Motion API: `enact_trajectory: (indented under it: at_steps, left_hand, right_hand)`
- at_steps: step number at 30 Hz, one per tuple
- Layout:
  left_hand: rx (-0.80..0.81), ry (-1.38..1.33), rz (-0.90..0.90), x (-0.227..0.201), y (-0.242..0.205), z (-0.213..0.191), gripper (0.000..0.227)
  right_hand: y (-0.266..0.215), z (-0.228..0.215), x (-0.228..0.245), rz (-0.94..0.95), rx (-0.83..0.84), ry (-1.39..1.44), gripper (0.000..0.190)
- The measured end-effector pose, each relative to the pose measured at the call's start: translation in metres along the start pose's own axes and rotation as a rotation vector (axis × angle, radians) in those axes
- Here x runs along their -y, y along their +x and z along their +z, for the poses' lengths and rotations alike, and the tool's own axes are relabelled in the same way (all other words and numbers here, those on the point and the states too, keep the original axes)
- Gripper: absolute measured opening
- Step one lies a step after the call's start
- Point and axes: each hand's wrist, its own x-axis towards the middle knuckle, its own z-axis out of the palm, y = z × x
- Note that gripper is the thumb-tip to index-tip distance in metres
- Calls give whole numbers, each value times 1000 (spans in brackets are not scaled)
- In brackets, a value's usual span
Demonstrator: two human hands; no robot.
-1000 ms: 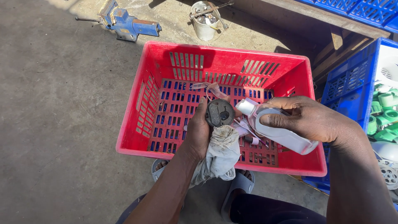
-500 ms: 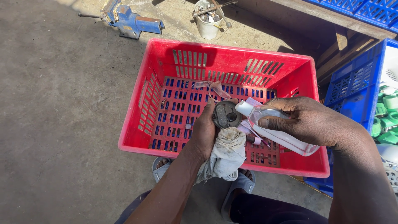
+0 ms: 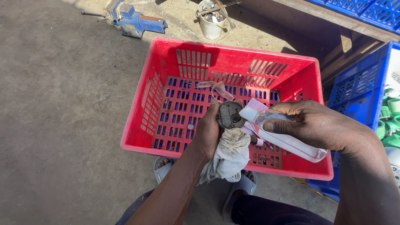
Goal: The person cleans a small, dark mechanical part using a toothbrush and a liquid from a bottle. They scrub the part thoroughly, then wipe it with a cloth, repeating the process of applying liquid and scrubbing.
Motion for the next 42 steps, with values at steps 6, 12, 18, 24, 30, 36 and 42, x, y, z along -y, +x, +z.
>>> enact_trajectory:
  at_steps: [6, 12, 18, 24, 30, 36, 42]
  left_hand:
    - [-10, -18, -37, -6, 0, -2, 84]
    - [159, -83, 0, -18, -2, -4, 79]
    - [-4, 17, 32, -27, -11, 8, 73]
    - [-42, 47, 34, -36, -18, 19, 75]
    - [-23, 35, 46, -37, -20, 20, 70]
    - [-25, 45, 51, -39, -20, 23, 71]
    - [-27, 68, 54, -36, -18, 23, 68]
  right_hand:
    - [17, 1, -12, 74, -2, 59, 40]
    - [118, 16, -112, -63, -236, 46, 33]
    - [241, 56, -210, 20, -535, 112, 56]
    - [261, 78, -219, 172, -664, 92, 57]
    - [282, 88, -215, 313, -613, -27, 66]
    - [241, 68, -153, 348, -796, -99, 65]
    - [287, 117, -142, -38, -448, -319, 32]
